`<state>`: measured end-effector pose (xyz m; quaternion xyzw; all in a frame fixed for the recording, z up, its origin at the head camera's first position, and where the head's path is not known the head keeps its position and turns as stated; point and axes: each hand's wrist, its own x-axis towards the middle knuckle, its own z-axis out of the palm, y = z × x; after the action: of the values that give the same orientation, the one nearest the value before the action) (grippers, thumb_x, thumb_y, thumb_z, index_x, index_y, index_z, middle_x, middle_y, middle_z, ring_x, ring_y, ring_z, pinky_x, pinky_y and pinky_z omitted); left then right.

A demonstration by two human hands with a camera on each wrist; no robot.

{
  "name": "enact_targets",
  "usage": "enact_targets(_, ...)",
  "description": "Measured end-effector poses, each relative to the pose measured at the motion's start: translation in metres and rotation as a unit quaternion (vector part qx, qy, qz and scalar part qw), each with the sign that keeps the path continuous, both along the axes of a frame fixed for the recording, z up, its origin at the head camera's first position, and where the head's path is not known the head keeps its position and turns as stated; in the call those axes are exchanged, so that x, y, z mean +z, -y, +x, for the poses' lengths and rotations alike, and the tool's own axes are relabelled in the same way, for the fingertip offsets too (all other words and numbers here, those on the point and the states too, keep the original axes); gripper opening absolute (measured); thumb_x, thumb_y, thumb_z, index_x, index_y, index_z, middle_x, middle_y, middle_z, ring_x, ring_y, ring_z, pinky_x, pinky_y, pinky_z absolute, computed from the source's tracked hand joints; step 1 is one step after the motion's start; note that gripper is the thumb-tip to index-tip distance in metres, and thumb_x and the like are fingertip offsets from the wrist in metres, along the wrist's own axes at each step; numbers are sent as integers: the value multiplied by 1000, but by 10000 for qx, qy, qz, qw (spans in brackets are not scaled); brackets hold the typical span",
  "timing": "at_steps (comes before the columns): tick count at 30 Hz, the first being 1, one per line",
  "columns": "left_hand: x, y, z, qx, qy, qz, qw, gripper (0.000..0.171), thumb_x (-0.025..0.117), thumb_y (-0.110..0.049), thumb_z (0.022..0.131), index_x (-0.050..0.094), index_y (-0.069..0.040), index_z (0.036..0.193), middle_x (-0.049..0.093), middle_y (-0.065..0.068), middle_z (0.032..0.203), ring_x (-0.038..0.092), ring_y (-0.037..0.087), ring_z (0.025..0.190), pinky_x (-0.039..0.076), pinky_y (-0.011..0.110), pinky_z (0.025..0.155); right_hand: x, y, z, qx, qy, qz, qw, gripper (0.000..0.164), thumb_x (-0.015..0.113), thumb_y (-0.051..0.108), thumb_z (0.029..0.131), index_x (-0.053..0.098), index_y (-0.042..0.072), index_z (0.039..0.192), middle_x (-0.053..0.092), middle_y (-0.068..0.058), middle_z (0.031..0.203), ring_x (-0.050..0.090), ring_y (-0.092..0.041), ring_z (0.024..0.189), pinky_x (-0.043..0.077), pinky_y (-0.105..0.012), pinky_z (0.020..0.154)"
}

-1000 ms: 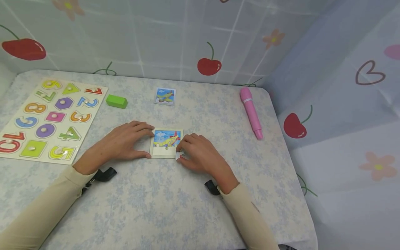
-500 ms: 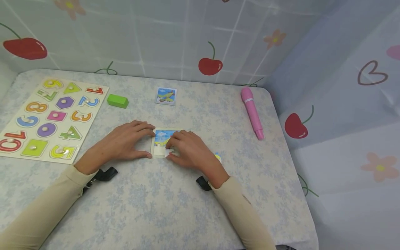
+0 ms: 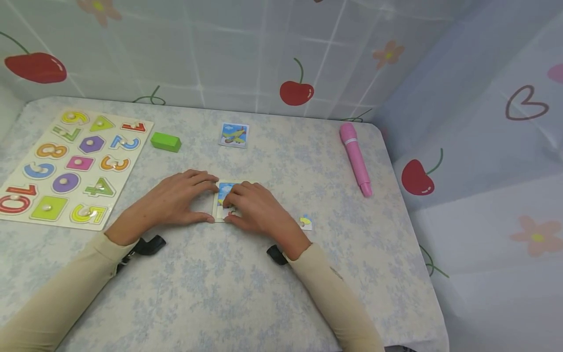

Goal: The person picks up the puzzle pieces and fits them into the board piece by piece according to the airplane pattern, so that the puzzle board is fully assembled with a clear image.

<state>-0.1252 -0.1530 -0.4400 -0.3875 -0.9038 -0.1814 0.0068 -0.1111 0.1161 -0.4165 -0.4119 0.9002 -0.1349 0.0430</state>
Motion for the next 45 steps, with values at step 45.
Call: enact_targets(45,1,-2,1,95,137,-170,9997,72,88,-62,84,69,-14,135,60,7,151,53,35,140,51,56,106,1,-46,6,-491,165,-220,9984,31,86,23,95,77,15,124,72,-1,120,66,-22,113,55,-39,96)
